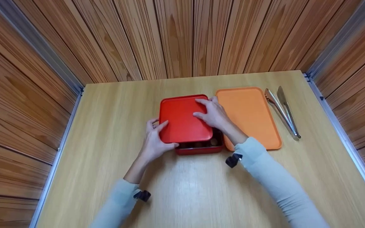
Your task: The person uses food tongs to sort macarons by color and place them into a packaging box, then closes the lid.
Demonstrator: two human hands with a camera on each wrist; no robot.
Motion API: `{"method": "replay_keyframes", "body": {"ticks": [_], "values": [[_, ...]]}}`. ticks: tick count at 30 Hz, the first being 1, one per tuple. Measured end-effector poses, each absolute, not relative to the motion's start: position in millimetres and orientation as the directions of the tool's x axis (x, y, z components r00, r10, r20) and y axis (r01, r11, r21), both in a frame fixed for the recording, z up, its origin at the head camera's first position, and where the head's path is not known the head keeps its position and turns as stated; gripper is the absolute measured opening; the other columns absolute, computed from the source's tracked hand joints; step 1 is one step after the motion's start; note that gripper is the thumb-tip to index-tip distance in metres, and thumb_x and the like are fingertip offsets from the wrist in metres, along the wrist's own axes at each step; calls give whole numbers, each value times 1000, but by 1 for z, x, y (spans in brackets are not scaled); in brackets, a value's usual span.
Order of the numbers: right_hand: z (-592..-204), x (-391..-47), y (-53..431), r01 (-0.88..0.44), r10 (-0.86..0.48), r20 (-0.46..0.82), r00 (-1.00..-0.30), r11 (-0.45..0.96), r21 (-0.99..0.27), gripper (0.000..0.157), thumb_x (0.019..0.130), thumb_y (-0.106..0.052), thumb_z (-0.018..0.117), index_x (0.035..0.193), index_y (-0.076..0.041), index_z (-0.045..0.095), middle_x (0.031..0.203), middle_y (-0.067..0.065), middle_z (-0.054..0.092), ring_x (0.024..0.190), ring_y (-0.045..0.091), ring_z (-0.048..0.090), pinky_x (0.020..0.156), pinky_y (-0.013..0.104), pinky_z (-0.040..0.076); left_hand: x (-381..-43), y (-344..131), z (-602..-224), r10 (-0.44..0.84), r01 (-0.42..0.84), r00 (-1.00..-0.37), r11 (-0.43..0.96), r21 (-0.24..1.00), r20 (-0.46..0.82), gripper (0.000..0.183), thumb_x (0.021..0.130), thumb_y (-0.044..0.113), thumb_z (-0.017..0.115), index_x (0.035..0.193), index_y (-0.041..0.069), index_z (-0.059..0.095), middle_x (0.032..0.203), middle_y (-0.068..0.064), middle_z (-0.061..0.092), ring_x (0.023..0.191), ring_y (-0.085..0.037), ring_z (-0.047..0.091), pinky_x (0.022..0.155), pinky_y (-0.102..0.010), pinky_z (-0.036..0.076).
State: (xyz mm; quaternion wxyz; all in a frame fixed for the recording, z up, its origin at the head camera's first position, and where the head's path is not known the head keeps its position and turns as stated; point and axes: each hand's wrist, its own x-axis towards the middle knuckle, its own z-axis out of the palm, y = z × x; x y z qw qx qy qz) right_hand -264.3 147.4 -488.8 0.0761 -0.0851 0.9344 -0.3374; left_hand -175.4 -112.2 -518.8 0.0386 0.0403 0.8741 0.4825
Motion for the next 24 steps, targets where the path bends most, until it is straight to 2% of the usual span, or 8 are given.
{"method": "replay_keyframes", "body": {"ticks": [6, 8, 11, 14, 16, 20, 24], "values": [[-490, -262, 157, -106, -203, -77, -976, 755, -647, 66, 107, -32, 79, 167, -15, 56, 159, 31, 45, 132, 46, 60, 118, 58, 53, -175, -105, -518, 120, 39, -992, 523, 851, -28, 97, 84, 19, 99, 168, 6, 52, 174, -21, 34, 163, -43, 37, 128, -59, 53], [-489, -261, 159, -116, -202, -60, -977, 752, -649, 66, 107, -32, 79, 167, -15, 56, 159, 31, 45, 127, 44, 62, 114, 57, 54, -176, -104, -518, 123, 39, -992, 513, 857, -28, 101, 85, 20, 98, 171, 6, 47, 174, -20, 34, 163, -42, 38, 126, -59, 54], [-489, -259, 163, -134, -199, -25, -980, 744, -655, 66, 107, -33, 80, 166, -16, 57, 156, 30, 45, 110, 38, 62, 100, 50, 55, -177, -103, -517, 127, 29, -991, 484, 875, -37, 108, 86, 22, 97, 175, 7, 39, 174, -20, 34, 161, -41, 42, 125, -57, 56], [-489, -258, 166, -167, -198, 28, -980, 737, -655, 65, 106, -32, 80, 165, -16, 59, 149, 28, 46, 92, 30, 55, 85, 41, 49, -178, -102, -517, 130, 20, -991, 452, 892, -44, 110, 89, 23, 95, 178, 7, 32, 172, -21, 36, 152, -38, 51, 122, -55, 58], [-489, -258, 167, -191, -201, 61, -978, 731, -655, 64, 106, -31, 81, 165, -16, 59, 144, 27, 46, 86, 27, 50, 79, 38, 45, -179, -101, -516, 129, 17, -991, 433, 901, -43, 110, 91, 22, 93, 179, 6, 28, 170, -22, 37, 142, -37, 57, 119, -53, 61], [-489, -256, 169, -219, -195, 110, -975, 720, -658, 65, 105, -29, 83, 164, -15, 60, 143, 25, 46, 88, 30, 53, 78, 38, 45, -180, -101, -514, 126, 1, -991, 390, 921, -53, 109, 95, 22, 90, 181, 10, 23, 168, -19, 40, 129, -33, 62, 110, -47, 64], [-487, -254, 171, -252, -189, 167, -968, 720, -647, 67, 103, -26, 84, 165, -16, 59, 150, 28, 46, 91, 39, 64, 82, 41, 49, -183, -101, -511, 114, -10, -992, 365, 931, -56, 108, 98, 25, 87, 182, 12, 19, 164, -14, 46, 131, -29, 59, 105, -39, 63]]}}
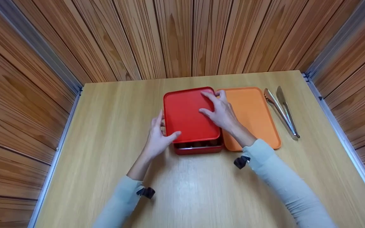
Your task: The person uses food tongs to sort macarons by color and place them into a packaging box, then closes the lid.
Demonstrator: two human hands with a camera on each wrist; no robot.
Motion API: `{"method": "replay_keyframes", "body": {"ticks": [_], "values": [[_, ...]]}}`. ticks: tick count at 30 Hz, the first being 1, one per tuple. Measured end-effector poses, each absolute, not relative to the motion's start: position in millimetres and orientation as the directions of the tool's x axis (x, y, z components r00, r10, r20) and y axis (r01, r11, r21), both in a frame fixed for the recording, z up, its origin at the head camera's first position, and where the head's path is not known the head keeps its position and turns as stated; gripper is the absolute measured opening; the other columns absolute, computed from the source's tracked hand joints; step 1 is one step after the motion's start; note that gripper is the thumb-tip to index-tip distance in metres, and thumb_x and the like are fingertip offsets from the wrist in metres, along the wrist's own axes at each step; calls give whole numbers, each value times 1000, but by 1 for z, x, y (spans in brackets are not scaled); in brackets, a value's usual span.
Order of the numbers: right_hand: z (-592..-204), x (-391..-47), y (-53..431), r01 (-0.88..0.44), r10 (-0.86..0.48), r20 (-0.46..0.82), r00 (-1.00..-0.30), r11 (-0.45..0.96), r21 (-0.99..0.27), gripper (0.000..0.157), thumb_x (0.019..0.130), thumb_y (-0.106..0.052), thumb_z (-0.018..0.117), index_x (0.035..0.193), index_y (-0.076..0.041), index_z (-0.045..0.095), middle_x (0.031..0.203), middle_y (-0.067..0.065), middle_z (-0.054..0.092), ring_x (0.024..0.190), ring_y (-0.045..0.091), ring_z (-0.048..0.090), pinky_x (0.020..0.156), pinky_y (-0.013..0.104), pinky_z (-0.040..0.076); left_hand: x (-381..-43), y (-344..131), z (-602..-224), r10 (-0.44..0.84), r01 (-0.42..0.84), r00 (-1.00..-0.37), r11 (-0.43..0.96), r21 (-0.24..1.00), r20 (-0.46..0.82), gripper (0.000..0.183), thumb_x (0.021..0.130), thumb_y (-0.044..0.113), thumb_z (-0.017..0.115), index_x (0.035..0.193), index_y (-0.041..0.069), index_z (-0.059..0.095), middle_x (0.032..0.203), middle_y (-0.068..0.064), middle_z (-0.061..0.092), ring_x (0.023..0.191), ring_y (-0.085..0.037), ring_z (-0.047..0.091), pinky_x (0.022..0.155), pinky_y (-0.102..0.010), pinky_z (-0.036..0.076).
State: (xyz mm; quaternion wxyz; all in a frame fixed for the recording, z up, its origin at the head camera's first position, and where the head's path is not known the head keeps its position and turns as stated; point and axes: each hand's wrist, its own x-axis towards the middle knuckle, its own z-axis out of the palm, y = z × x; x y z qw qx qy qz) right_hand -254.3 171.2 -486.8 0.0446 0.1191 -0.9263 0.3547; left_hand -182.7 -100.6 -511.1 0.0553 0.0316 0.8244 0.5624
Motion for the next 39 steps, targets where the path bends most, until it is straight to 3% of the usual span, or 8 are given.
{"method": "replay_keyframes", "body": {"ticks": [3, 9, 14, 26, 30, 33, 35, 39], "values": [[-485, -253, 172, -281, -195, 204, -959, 716, -639, 69, 103, -24, 85, 166, -18, 57, 153, 28, 46, 86, 38, 66, 79, 39, 51, -185, -101, -509, 106, -16, -993, 363, 932, -58, 105, 101, 26, 84, 182, 13, 18, 162, -13, 49, 134, -27, 56, 105, -36, 62], [-481, -250, 174, -319, -208, 245, -947, 693, -647, 71, 101, -22, 86, 166, -20, 56, 150, 26, 45, 69, 26, 52, 68, 29, 45, -188, -105, -505, 125, 4, -991, 328, 945, -40, 95, 106, 25, 78, 182, 16, 21, 156, -16, 52, 132, -29, 57, 99, -30, 61], [-479, -247, 177, -336, -208, 268, -941, 683, -649, 70, 101, -23, 86, 165, -20, 57, 147, 23, 45, 69, 22, 49, 67, 27, 47, -190, -105, -503, 138, 18, -990, 299, 954, -24, 90, 108, 25, 75, 181, 17, 24, 155, -17, 52, 130, -29, 58, 93, -25, 60], [-471, -246, 181, -388, -162, 402, -901, 717, -580, 72, 97, -21, 90, 159, -16, 53, 131, 22, 54, 93, 35, 64, 67, 29, 49, -190, -104, -495, 165, 79, -986, 253, 964, 37, 84, 108, 23, 74, 179, 13, 30, 165, -18, 49, 143, -37, 58, 115, -55, 58], [-471, -245, 182, -401, -149, 438, -886, 721, -566, 76, 97, -19, 91, 159, -12, 48, 137, 24, 56, 97, 37, 67, 67, 28, 48, -190, -103, -492, 163, 69, -986, 246, 967, 29, 84, 107, 25, 75, 178, 16, 31, 166, -16, 50, 145, -36, 58, 117, -56, 58], [-470, -245, 183, -394, -137, 438, -889, 717, -575, 83, 96, -18, 92, 164, -11, 43, 142, 25, 59, 88, 38, 65, 64, 30, 47, -189, -102, -490, 160, 60, -987, 245, 968, 21, 86, 106, 27, 76, 179, 19, 31, 166, -14, 50, 147, -34, 58, 118, -55, 57], [-468, -245, 184, -384, -128, 427, -895, 709, -591, 88, 96, -18, 92, 167, -11, 42, 148, 24, 61, 88, 38, 66, 65, 33, 52, -189, -102, -489, 164, 66, -986, 243, 968, 26, 86, 106, 27, 76, 179, 19, 31, 167, -13, 50, 147, -34, 57, 119, -56, 57], [-464, -245, 184, -373, -114, 415, -903, 689, -621, 84, 95, -17, 92, 166, -8, 47, 156, 21, 64, 109, 40, 74, 88, 50, 67, -187, -101, -488, 168, 84, -985, 238, 968, 44, 85, 106, 26, 76, 178, 19, 32, 167, -13, 50, 148, -33, 57, 119, -56, 57]]}}
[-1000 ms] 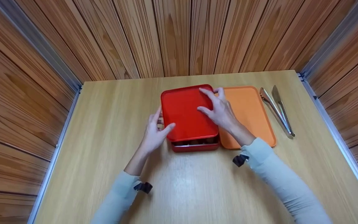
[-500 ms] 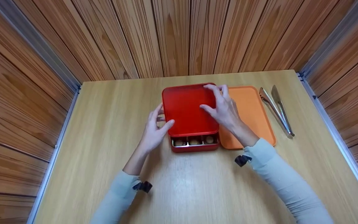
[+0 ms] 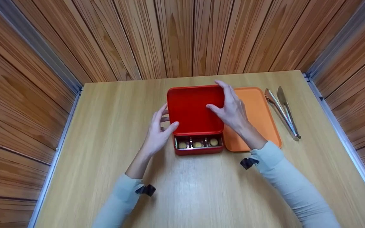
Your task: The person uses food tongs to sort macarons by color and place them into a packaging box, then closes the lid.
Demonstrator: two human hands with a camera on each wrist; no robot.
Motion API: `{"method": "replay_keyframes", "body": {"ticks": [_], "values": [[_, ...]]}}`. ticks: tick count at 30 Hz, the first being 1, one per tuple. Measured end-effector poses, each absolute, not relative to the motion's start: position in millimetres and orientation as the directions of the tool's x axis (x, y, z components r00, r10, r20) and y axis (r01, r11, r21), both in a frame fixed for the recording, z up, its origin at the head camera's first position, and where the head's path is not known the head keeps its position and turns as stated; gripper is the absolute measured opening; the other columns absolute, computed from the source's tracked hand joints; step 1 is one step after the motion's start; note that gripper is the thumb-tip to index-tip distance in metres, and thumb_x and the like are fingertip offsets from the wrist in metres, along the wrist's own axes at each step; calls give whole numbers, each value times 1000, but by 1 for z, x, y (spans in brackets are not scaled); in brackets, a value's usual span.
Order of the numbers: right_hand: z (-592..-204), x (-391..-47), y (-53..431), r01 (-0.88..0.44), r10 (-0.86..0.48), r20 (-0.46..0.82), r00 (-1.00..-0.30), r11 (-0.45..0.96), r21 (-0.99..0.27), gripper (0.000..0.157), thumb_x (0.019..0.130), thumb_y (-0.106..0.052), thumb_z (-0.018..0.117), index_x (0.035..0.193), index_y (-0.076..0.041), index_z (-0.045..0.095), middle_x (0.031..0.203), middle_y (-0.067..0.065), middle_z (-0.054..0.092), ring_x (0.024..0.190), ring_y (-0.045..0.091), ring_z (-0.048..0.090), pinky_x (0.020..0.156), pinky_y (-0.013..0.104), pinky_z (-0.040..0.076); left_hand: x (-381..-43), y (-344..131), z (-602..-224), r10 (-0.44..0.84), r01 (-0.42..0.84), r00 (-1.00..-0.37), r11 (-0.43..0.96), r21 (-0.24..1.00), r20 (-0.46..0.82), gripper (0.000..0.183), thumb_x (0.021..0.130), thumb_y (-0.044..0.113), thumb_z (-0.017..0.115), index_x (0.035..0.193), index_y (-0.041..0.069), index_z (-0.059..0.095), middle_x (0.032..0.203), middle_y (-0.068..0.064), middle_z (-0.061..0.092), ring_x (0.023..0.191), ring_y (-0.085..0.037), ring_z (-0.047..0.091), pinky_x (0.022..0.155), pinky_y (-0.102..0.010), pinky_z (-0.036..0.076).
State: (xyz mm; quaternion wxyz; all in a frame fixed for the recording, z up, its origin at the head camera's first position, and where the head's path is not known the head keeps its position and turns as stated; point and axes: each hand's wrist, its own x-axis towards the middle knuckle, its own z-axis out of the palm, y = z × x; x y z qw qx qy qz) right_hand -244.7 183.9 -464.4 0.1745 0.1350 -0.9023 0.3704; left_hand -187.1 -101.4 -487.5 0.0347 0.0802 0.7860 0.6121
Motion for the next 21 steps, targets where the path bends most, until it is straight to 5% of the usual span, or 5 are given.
{"method": "replay_keyframes", "body": {"ticks": [4, 9, 16, 21], "values": [[-462, -243, 185, -365, -100, 417, -903, 692, -623, 70, 97, -18, 91, 154, -3, 55, 146, 22, 71, 122, 42, 76, 101, 60, 66, -187, -100, -489, 163, 108, -984, 234, 966, 70, 82, 107, 25, 75, 177, 18, 34, 166, -14, 51, 148, -33, 58, 118, -56, 57], [-458, -240, 186, -365, -100, 424, -900, 707, -606, 59, 96, -19, 92, 140, -1, 58, 126, 27, 79, 106, 45, 81, 89, 60, 69, -187, -99, -489, 144, 135, -984, 220, 966, 104, 75, 109, 27, 73, 175, 22, 38, 168, -8, 52, 149, -30, 57, 116, -54, 56], [-454, -233, 190, -427, -140, 477, -868, 700, -572, 40, 95, -17, 93, 118, -1, 64, 116, 24, 83, 103, 43, 83, 88, 59, 69, -186, -103, -486, 147, 168, -979, 213, 963, 138, 67, 111, 26, 70, 172, 18, 43, 168, -11, 51, 155, -33, 53, 115, -49, 55], [-455, -229, 190, -498, -177, 557, -811, 709, -499, 38, 93, -17, 94, 104, -2, 61, 101, 18, 78, 84, 35, 77, 73, 46, 62, -185, -104, -487, 163, 194, -973, 211, 958, 161, 65, 112, 23, 68, 171, 13, 44, 169, -13, 51, 158, -34, 51, 119, -57, 54]]}}
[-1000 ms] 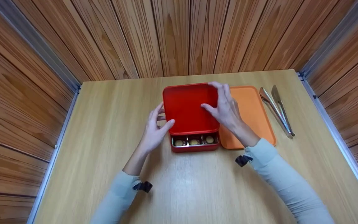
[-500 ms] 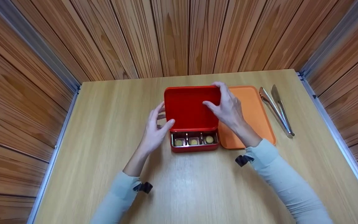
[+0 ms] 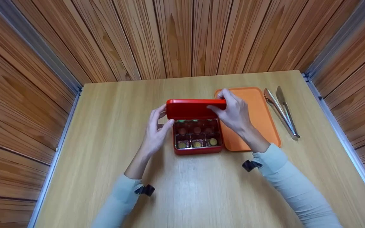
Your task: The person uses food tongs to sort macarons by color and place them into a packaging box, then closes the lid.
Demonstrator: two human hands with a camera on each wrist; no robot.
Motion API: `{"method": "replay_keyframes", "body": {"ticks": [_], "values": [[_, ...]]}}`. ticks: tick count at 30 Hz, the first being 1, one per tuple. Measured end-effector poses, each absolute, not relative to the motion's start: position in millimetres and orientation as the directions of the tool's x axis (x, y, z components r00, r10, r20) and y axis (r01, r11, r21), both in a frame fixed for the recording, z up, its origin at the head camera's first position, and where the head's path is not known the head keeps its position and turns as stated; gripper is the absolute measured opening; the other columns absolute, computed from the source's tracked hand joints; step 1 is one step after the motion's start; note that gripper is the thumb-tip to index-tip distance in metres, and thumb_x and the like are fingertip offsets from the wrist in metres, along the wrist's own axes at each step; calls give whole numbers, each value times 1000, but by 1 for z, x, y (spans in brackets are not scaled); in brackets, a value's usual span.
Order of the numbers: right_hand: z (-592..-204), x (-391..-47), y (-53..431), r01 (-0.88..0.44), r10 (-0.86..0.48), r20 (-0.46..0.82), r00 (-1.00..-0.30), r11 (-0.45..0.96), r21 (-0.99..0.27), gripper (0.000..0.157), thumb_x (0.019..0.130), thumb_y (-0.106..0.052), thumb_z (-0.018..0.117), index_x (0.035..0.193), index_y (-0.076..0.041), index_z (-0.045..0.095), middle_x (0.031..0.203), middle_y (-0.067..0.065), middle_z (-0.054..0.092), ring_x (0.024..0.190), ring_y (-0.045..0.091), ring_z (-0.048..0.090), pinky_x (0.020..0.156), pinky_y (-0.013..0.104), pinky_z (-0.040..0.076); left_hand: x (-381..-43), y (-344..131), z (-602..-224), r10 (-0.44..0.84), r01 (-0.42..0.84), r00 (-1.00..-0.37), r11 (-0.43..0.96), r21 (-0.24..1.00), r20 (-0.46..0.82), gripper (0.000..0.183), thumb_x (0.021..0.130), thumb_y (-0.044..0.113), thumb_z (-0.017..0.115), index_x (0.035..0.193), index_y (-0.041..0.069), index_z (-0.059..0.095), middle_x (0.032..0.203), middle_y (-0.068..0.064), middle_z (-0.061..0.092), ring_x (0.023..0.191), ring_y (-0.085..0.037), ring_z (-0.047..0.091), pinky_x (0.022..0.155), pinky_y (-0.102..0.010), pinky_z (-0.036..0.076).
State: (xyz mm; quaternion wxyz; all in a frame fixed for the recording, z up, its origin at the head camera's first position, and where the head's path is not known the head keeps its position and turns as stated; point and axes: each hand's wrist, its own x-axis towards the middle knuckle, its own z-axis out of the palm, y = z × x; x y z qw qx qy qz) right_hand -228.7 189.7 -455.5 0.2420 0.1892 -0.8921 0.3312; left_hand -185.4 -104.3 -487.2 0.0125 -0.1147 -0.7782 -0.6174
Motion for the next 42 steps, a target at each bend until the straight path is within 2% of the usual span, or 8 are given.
{"method": "replay_keyframes", "body": {"ticks": [3, 6, 12, 21, 27, 34, 39, 42], "values": [[-457, -226, 190, -523, -185, 602, -777, 722, -453, 39, 92, -19, 95, 100, -3, 59, 91, 15, 71, 74, 29, 68, 66, 37, 50, -185, -104, -486, 172, 191, -973, 214, 958, 155, 64, 113, 25, 66, 172, 12, 44, 170, -12, 51, 160, -34, 49, 122, -60, 53], [-459, -225, 190, -551, -194, 641, -742, 722, -419, 33, 93, -10, 92, 97, -3, 60, 85, 14, 66, 70, 26, 61, 63, 36, 47, -186, -102, -484, 176, 167, -976, 222, 961, 129, 65, 114, 29, 64, 174, 13, 42, 175, -12, 48, 164, -35, 45, 126, -62, 51], [-466, -225, 192, -607, -248, 700, -670, 726, -323, 26, 84, 13, 78, 93, -4, 61, 82, 11, 64, 61, 26, 62, 54, 44, 55, -187, -99, -483, 186, 101, -981, 253, 962, 54, 74, 115, 40, 60, 180, 20, 31, 186, -9, 35, 172, -37, 35, 133, -67, 43], [-476, -226, 193, -660, -332, 761, -558, 733, -165, 25, 89, 11, 78, 92, -6, 59, 84, 11, 62, 55, 29, 61, 46, 42, 54, -186, -97, -484, 189, 37, -982, 303, 952, -22, 74, 117, 45, 50, 180, 14, 27, 187, -13, 32, 175, -39, 29, 143, -68, 21], [-483, -227, 194, -702, -374, 783, -497, 704, -109, 24, 93, 8, 81, 94, -6, 62, 88, 14, 67, 64, 32, 74, 55, 42, 65, -185, -95, -485, 204, -30, -974, 332, 943, -102, 76, 117, 52, 46, 182, 20, 23, 190, -9, 26, 177, -36, 25, 144, -67, 20], [-487, -226, 193, -725, -362, 813, -456, 681, -103, 31, 85, 7, 90, 95, -6, 63, 96, 19, 75, 86, 37, 85, 70, 50, 71, -189, -96, -485, 264, -35, -958, 277, 960, -112, 79, 114, 44, 55, 181, 23, 21, 190, -12, 20, 174, -41, 26, 140, -73, 24], [-489, -224, 191, -715, -331, 795, -509, 677, -176, 30, 87, 6, 89, 94, -5, 62, 99, 19, 74, 99, 37, 86, 77, 51, 72, -191, -95, -486, 263, -17, -961, 253, 967, -86, 78, 111, 37, 61, 178, 20, 26, 186, -13, 22, 170, -40, 27, 140, -71, 26], [-489, -222, 189, -694, -288, 759, -584, 663, -281, 25, 91, 7, 85, 96, -3, 63, 107, 22, 73, 112, 39, 84, 91, 54, 71, -190, -94, -490, 257, 18, -965, 264, 964, -52, 81, 109, 34, 64, 178, 18, 24, 185, -14, 22, 169, -39, 28, 140, -70, 28]]}}
